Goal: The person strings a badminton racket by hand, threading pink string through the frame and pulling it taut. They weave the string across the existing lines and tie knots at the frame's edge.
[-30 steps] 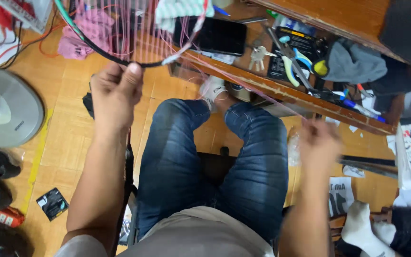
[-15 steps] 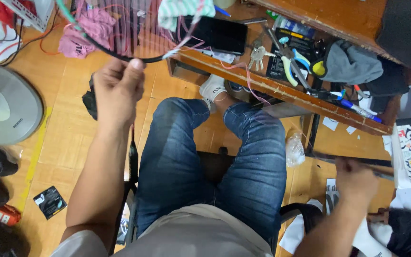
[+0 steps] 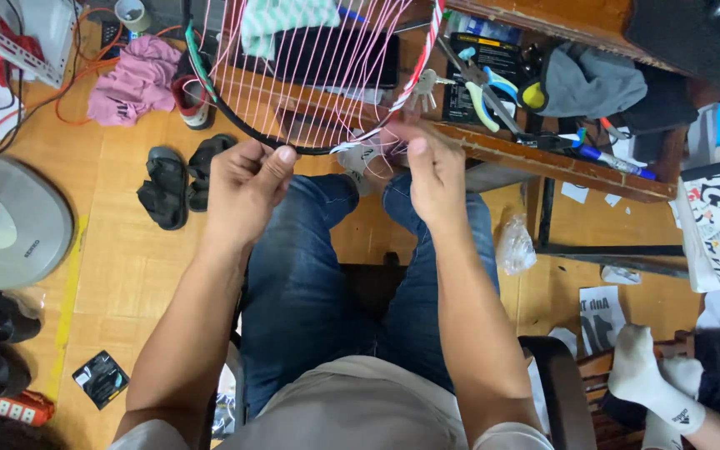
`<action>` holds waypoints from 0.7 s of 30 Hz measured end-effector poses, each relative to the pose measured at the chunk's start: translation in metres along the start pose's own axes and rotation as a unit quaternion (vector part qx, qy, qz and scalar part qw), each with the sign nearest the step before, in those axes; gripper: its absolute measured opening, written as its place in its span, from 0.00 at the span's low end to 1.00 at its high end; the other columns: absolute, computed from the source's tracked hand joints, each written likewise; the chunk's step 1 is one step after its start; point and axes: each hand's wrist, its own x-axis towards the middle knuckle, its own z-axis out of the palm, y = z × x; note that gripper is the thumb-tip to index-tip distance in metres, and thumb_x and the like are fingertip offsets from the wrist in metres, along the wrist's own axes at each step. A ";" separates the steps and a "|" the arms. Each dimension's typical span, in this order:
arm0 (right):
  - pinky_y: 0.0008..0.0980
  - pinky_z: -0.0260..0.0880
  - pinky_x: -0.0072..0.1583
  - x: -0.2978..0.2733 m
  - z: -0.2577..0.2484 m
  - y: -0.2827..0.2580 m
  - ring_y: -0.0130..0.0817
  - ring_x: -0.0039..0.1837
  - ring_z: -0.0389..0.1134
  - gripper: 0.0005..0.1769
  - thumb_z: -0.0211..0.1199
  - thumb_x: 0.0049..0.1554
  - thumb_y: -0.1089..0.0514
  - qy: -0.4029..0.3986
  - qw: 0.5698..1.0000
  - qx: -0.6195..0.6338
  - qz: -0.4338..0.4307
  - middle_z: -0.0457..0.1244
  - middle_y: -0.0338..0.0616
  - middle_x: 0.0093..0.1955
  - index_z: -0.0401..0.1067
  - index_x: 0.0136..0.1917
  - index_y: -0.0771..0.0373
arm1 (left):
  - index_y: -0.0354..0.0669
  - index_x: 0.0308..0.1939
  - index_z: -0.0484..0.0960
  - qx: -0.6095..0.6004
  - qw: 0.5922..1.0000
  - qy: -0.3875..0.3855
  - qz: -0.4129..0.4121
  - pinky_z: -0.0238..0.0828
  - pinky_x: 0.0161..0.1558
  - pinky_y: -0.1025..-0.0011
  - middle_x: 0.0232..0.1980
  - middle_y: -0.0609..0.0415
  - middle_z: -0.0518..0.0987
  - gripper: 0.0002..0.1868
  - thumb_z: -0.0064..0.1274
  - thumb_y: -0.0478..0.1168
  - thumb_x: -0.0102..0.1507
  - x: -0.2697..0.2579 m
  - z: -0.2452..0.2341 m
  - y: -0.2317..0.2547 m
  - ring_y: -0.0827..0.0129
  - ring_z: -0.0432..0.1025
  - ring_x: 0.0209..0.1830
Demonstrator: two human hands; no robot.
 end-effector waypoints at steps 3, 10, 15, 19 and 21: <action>0.35 0.69 0.51 -0.024 0.009 0.023 0.32 0.41 0.66 0.26 0.52 0.73 0.45 -0.030 0.986 0.100 0.128 0.67 0.47 0.38 0.69 0.44 0.69 | 0.38 0.30 0.75 -0.021 1.000 0.003 0.001 0.52 0.21 0.79 0.25 0.58 0.73 0.15 0.58 0.40 0.69 0.006 -0.005 0.001 0.82 0.60 0.19; 0.36 0.67 0.64 -0.025 0.015 -0.011 0.32 0.57 0.65 0.21 0.52 0.71 0.46 0.165 0.970 0.159 0.078 0.64 0.45 0.54 0.66 0.56 0.69 | 0.38 0.29 0.75 0.001 1.000 -0.008 -0.013 0.52 0.21 0.79 0.24 0.59 0.72 0.16 0.58 0.40 0.69 0.009 -0.004 -0.009 0.82 0.60 0.19; 0.36 0.62 0.74 -0.017 0.025 0.001 0.34 0.72 0.66 0.31 0.46 0.69 0.41 0.083 0.947 0.282 0.130 0.66 0.46 0.69 0.66 0.70 0.68 | 0.38 0.28 0.74 0.009 1.000 -0.017 -0.016 0.52 0.21 0.80 0.23 0.60 0.72 0.16 0.58 0.40 0.69 0.007 0.001 -0.009 0.82 0.60 0.19; 0.35 0.70 0.58 -0.042 0.043 0.022 0.31 0.48 0.67 0.22 0.52 0.71 0.45 0.049 0.921 0.357 0.147 0.66 0.40 0.43 0.73 0.48 0.66 | 0.38 0.28 0.74 0.011 1.000 -0.011 -0.012 0.52 0.21 0.79 0.23 0.60 0.72 0.17 0.58 0.40 0.69 0.007 0.000 -0.008 0.82 0.59 0.19; 0.31 0.68 0.50 -0.054 0.047 0.026 0.22 0.39 0.59 0.18 0.60 0.71 0.52 0.118 0.885 0.406 0.197 0.58 0.32 0.35 0.68 0.41 0.61 | 0.38 0.28 0.74 0.003 1.000 -0.006 -0.008 0.52 0.21 0.79 0.23 0.60 0.72 0.17 0.58 0.40 0.69 0.008 -0.004 -0.009 0.82 0.60 0.19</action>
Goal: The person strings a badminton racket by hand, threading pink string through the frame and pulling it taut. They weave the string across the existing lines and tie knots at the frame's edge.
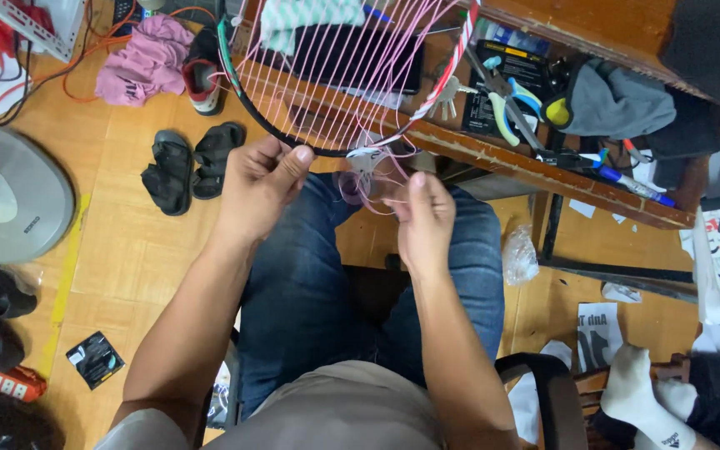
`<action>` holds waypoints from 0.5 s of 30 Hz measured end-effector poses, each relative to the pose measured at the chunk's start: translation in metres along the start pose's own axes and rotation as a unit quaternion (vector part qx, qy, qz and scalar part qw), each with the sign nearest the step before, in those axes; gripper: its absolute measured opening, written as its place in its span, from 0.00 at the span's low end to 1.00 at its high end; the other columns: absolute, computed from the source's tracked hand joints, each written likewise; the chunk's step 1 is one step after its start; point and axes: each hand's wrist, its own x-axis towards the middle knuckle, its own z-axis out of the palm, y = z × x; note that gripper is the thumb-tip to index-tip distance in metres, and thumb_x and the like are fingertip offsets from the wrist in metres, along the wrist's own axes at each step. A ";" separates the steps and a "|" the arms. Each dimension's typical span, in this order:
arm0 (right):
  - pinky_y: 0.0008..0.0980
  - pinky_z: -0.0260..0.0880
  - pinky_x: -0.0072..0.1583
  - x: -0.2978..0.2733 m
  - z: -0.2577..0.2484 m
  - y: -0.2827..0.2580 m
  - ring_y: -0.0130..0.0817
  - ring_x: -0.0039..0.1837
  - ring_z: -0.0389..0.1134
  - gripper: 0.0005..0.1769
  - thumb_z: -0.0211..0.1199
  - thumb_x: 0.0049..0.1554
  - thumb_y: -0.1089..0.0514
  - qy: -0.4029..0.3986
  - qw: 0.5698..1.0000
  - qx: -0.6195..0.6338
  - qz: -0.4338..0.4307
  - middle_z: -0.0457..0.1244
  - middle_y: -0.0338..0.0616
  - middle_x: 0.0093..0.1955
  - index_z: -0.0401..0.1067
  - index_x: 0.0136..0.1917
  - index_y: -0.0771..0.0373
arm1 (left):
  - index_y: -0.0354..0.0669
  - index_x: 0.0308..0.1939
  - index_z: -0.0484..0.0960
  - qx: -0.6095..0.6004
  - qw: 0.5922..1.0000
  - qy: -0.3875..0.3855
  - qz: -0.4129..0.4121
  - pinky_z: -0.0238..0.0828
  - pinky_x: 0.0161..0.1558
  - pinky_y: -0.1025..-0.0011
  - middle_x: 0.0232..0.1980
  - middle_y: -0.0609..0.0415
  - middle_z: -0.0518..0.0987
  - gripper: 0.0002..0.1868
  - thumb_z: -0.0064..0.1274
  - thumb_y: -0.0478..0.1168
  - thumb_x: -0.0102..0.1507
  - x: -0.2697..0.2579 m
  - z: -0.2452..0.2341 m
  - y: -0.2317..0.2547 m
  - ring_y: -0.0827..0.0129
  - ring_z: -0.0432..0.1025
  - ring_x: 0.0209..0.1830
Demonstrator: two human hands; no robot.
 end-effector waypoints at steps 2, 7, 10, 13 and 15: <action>0.26 0.58 0.39 -0.005 -0.012 -0.006 0.21 0.32 0.54 0.18 0.63 0.65 0.59 0.098 0.994 0.051 0.015 0.53 0.30 0.30 0.62 0.35 0.57 | 0.38 0.30 0.76 -0.018 1.000 0.005 0.000 0.52 0.21 0.79 0.24 0.60 0.72 0.15 0.58 0.40 0.69 0.001 -0.004 0.000 0.82 0.60 0.20; 0.24 0.41 0.30 -0.016 -0.062 -0.050 0.21 0.26 0.44 0.24 0.61 0.53 0.72 0.231 0.970 0.074 0.001 0.49 0.29 0.27 0.52 0.29 0.51 | 0.38 0.31 0.75 -0.013 0.997 0.028 0.064 0.52 0.24 0.78 0.26 0.61 0.71 0.15 0.58 0.40 0.71 0.004 -0.015 0.003 0.82 0.59 0.22; 0.25 0.39 0.29 -0.024 -0.086 -0.066 0.21 0.26 0.42 0.20 0.58 0.53 0.71 0.247 0.967 0.065 0.010 0.49 0.31 0.27 0.53 0.28 0.55 | 0.39 0.31 0.76 0.012 0.997 0.020 0.068 0.55 0.25 0.78 0.27 0.61 0.72 0.16 0.56 0.41 0.73 -0.002 -0.008 0.001 0.81 0.61 0.23; 0.25 0.38 0.29 -0.032 -0.093 -0.061 0.20 0.26 0.41 0.23 0.59 0.54 0.70 0.188 0.982 0.023 0.012 0.47 0.30 0.26 0.52 0.28 0.53 | 0.39 0.32 0.76 -0.004 0.999 0.005 0.051 0.54 0.24 0.79 0.26 0.60 0.72 0.15 0.54 0.40 0.73 -0.003 0.001 0.007 0.81 0.61 0.22; 0.25 0.41 0.30 -0.035 -0.093 -0.053 0.21 0.26 0.44 0.24 0.61 0.55 0.69 0.188 0.981 0.001 0.036 0.48 0.31 0.26 0.52 0.27 0.53 | 0.38 0.34 0.75 -0.021 0.998 0.000 0.059 0.55 0.24 0.79 0.28 0.59 0.74 0.12 0.55 0.38 0.72 -0.005 0.000 0.014 0.80 0.62 0.22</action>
